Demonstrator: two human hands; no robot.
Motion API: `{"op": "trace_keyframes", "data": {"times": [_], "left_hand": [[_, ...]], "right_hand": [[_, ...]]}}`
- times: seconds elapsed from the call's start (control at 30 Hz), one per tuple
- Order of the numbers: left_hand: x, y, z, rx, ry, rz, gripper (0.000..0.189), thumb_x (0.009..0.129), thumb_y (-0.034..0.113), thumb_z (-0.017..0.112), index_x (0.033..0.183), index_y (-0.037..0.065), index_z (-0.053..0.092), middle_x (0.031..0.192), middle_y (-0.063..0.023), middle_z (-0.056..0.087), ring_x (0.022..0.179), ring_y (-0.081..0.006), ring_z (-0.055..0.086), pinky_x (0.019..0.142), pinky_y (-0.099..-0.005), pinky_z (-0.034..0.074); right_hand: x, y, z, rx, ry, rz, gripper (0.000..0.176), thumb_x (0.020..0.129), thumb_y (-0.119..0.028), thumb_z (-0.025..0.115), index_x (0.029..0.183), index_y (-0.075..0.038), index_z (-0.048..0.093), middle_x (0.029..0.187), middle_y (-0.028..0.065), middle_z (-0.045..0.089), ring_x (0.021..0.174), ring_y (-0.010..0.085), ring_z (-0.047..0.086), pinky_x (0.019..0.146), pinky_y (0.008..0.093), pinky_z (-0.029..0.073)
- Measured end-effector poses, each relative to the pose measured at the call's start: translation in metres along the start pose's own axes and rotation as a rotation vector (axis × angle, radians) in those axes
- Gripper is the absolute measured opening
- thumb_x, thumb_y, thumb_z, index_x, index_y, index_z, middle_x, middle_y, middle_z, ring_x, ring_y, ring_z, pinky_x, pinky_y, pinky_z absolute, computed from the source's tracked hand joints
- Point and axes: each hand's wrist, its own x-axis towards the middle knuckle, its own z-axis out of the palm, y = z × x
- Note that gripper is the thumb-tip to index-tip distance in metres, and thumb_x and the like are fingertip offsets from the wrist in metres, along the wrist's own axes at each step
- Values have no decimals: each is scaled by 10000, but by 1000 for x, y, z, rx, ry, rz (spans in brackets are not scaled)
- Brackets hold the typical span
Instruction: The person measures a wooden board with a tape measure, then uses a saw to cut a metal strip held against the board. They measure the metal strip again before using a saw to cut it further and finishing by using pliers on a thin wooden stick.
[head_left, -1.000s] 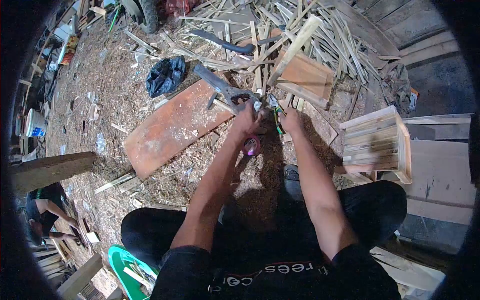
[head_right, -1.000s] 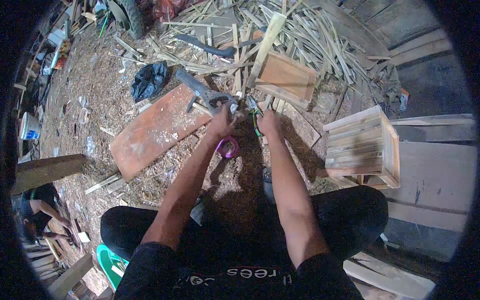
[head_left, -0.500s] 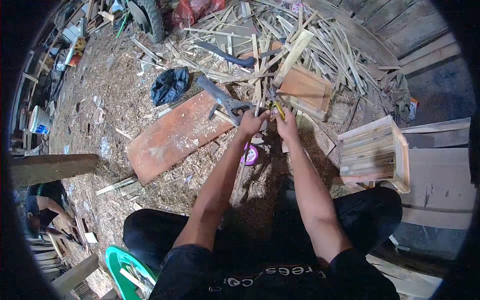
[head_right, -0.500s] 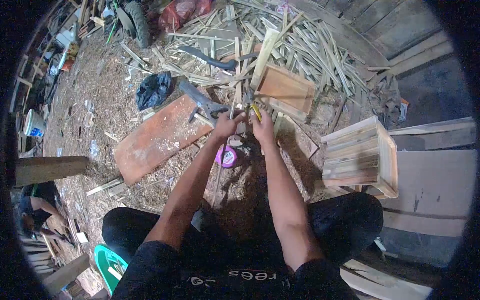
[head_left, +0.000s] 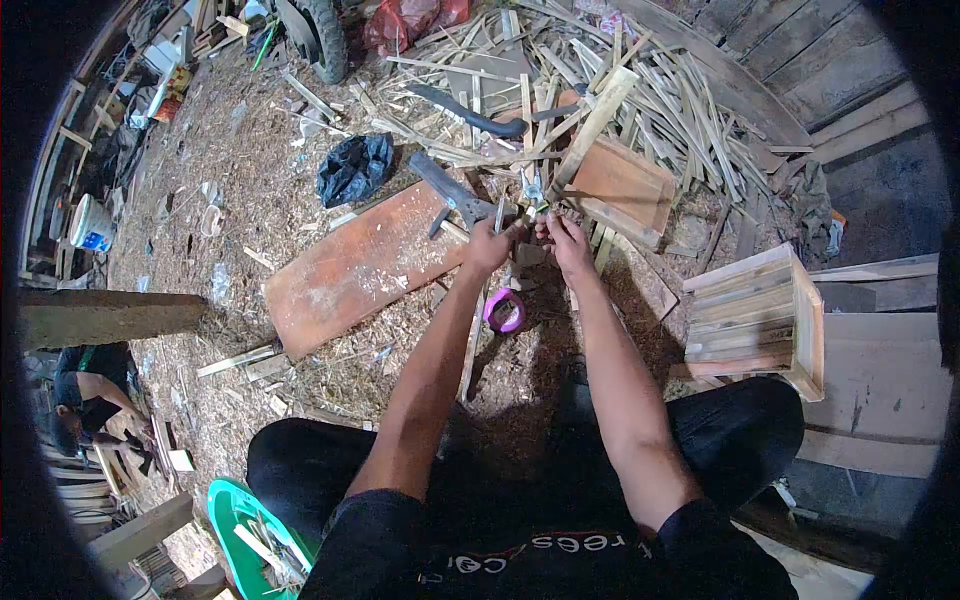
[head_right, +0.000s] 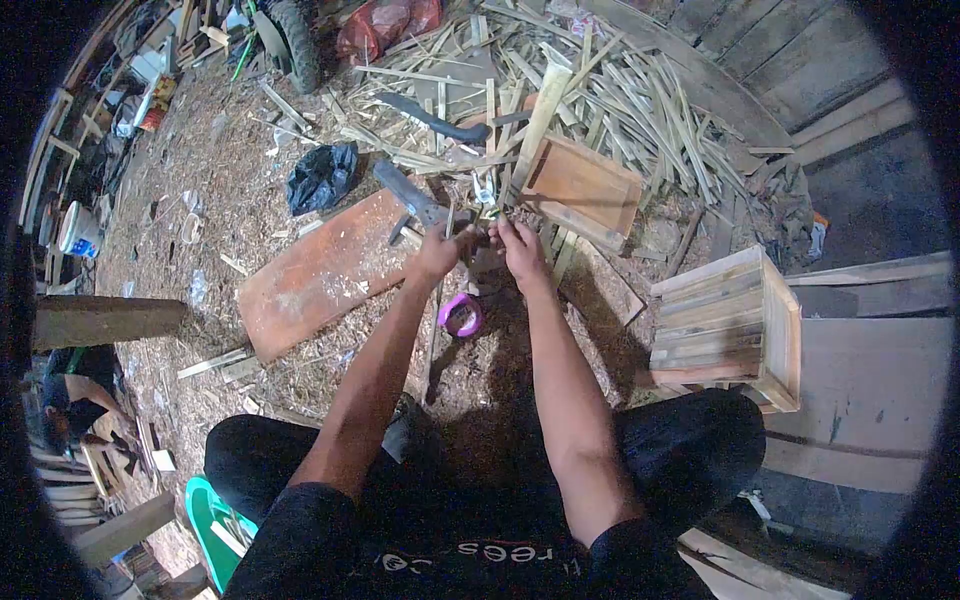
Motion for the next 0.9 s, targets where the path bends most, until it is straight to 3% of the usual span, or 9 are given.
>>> {"op": "trace_keyframes", "data": {"times": [0.07, 0.17, 0.2, 0.33, 0.53, 0.63, 0.73, 0.83, 0.9], "left_hand": [[-2, 4, 0, 13, -16, -35, 241, 914, 186, 673, 1053, -11, 660, 882, -50, 698, 732, -126, 612, 680, -298, 506], [-6, 8, -2, -294, 53, -90, 210, 919, 186, 670, 1009, -3, 677, 849, -52, 691, 722, -124, 616, 657, -284, 503], [-11, 15, -4, -321, 92, -170, 200, 927, 199, 659, 979, 8, 684, 813, -37, 675, 654, -102, 580, 578, -261, 456], [-24, 36, -26, -226, 60, -229, 194, 921, 257, 658, 966, 69, 679, 648, 59, 485, 517, -71, 368, 457, -248, 261], [-29, 40, -37, -231, 26, -97, 167, 911, 230, 667, 976, 78, 689, 705, 40, 569, 558, -64, 434, 472, -230, 283], [-28, 37, -50, -196, -30, -131, 183, 902, 161, 665, 1043, 48, 698, 755, 29, 635, 581, -64, 462, 515, -242, 358], [-28, 38, -60, -98, -21, -169, 188, 907, 157, 653, 1054, 47, 695, 742, 21, 617, 575, -64, 451, 502, -246, 349], [-38, 52, -58, -103, 32, -118, 161, 911, 158, 644, 1017, 47, 695, 706, 19, 590, 553, -70, 446, 486, -246, 338], [-34, 45, -63, -146, 36, -130, 156, 923, 175, 632, 984, 44, 689, 718, 8, 607, 568, -81, 478, 505, -248, 358]], "right_hand": [[5, 2, 0, 1, -9, 38, 306, 992, -355, 541, 1042, -82, 671, 881, -30, 634, 823, 74, 577, 719, 235, 443], [7, -2, 2, -168, -115, 48, 300, 983, -325, 560, 1059, -59, 678, 890, -18, 647, 834, 72, 575, 749, 237, 449], [3, -11, 12, -214, -160, -37, 304, 969, -295, 587, 1095, -33, 679, 901, -4, 664, 846, 84, 579, 794, 254, 458], [0, -19, 27, -243, -215, -70, 291, 959, -261, 610, 1091, -13, 687, 932, -4, 672, 904, 100, 574, 862, 265, 439], [2, -25, 35, -320, -250, -147, 304, 961, -266, 610, 1065, 9, 686, 919, -5, 670, 892, 88, 568, 831, 269, 446], [2, -16, 47, -291, -77, -248, 294, 971, -265, 596, 1032, 7, 689, 887, -8, 659, 831, 74, 573, 768, 257, 455], [2, -27, 47, -228, -238, -73, 272, 976, -255, 589, 991, -5, 695, 903, 4, 663, 760, 59, 581, 711, 232, 457], [3, -30, 53, -119, -248, -115, 244, 980, -240, 582, 994, -23, 692, 884, 17, 653, 672, 59, 569, 608, 213, 446], [-1, -43, 62, 27, -230, -83, 244, 974, -237, 592, 969, -9, 677, 772, -1, 600, 612, 52, 517, 528, 208, 397]]}}
